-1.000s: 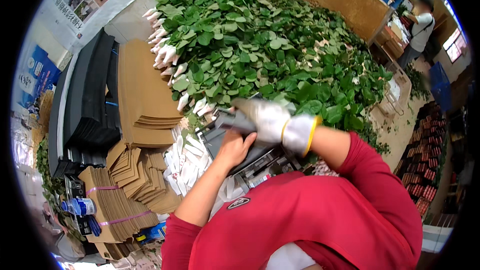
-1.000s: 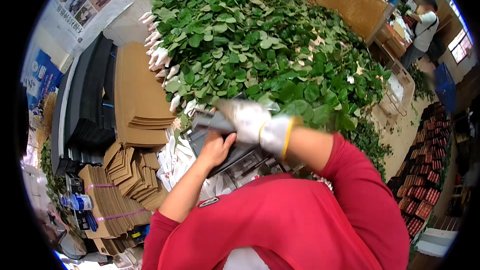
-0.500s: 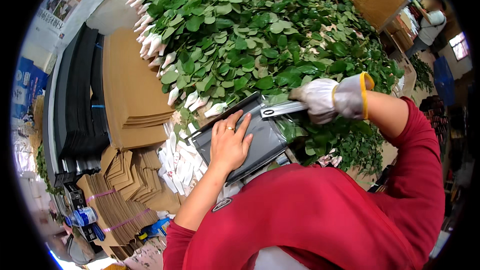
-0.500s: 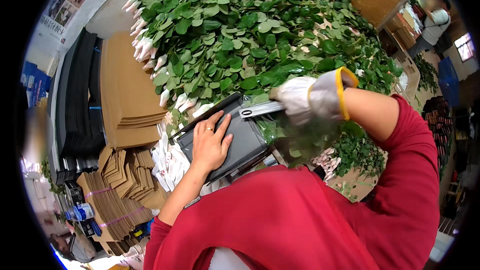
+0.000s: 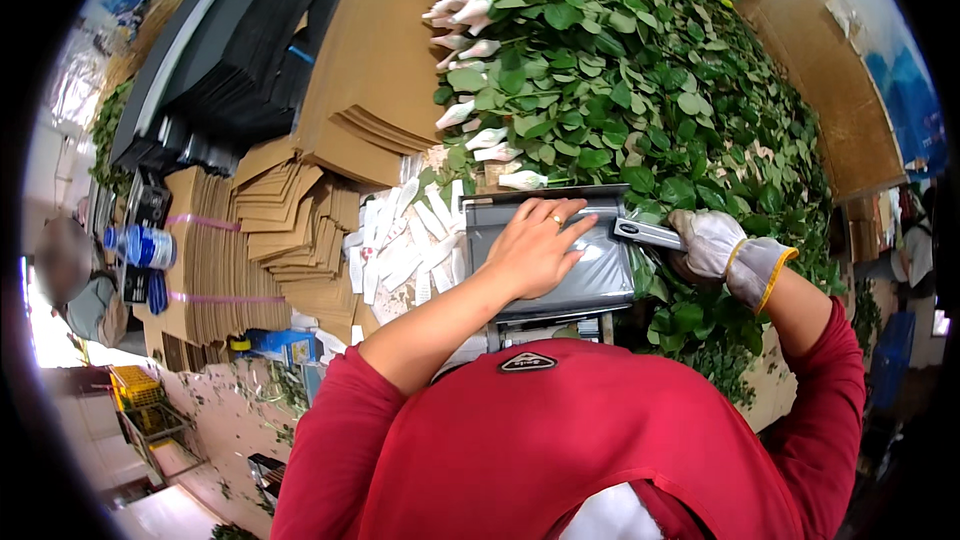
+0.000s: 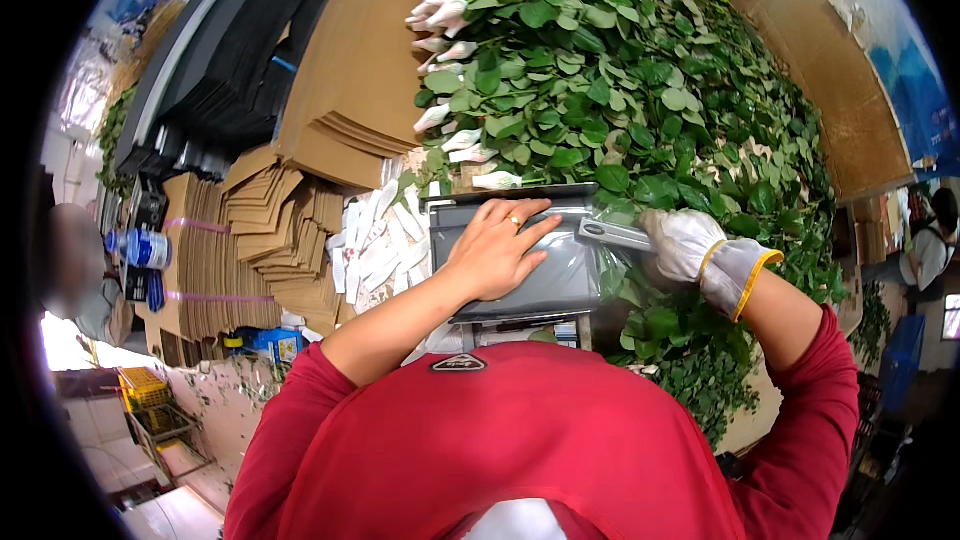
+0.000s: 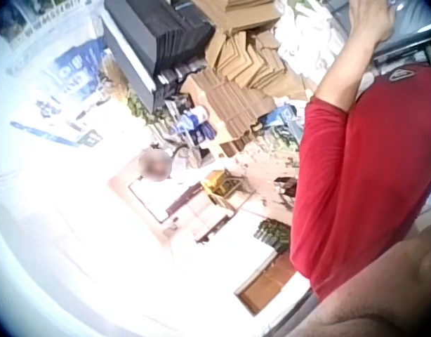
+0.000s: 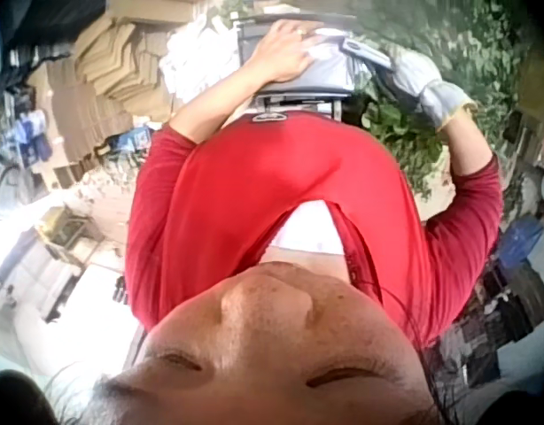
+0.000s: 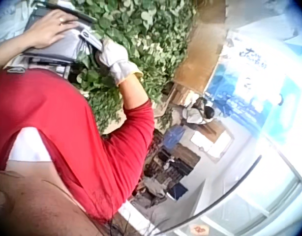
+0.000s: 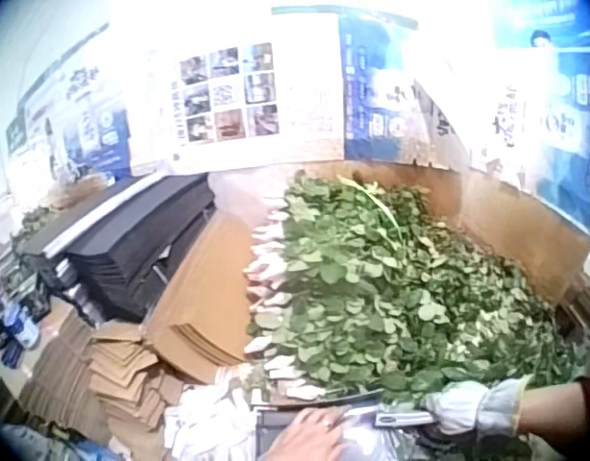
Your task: The person arranges pink roses and green leaves into a black plastic tray. They place the flowers into the tray slots, adjust the leaves, and then close the tray with a lid. The person repeats this process with multiple trays.
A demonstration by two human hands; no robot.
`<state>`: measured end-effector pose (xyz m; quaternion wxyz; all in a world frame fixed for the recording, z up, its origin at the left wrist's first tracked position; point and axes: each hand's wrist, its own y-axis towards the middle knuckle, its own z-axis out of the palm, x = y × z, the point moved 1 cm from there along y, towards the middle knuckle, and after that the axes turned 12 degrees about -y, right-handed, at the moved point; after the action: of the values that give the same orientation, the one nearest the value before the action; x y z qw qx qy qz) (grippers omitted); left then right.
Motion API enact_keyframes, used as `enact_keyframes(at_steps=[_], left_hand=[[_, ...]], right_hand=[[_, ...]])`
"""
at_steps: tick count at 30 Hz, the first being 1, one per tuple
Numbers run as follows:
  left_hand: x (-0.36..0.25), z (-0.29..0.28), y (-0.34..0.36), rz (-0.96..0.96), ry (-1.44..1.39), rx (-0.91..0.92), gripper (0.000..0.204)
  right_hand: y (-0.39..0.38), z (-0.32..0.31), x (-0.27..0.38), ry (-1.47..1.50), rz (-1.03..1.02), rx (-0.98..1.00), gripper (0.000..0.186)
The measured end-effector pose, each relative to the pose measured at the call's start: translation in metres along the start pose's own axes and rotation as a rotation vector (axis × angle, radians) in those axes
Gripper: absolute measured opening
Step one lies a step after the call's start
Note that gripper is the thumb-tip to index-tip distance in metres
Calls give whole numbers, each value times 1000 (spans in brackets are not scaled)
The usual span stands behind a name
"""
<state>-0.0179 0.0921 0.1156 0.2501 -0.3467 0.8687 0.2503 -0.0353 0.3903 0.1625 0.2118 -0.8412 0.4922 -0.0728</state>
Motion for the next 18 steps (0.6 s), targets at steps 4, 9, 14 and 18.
enact_keyframes(at_steps=[4, 9, 14, 18], left_hand=[[21, -12, -22, 157, -152, -509, 35], [142, -20, -104, -580, 192, -524, 44], [109, 22, -136, -943, 154, -170, 56], [67, 38, -257, -800, 186, -135, 57]], right_hand=[[-15, -37, 2, 33, 2, -101, 36], [-42, -129, 74, -134, 167, -462, 29], [-33, -136, 157, 462, -287, -216, 43], [-35, -107, 179, 681, -382, 73, 40]])
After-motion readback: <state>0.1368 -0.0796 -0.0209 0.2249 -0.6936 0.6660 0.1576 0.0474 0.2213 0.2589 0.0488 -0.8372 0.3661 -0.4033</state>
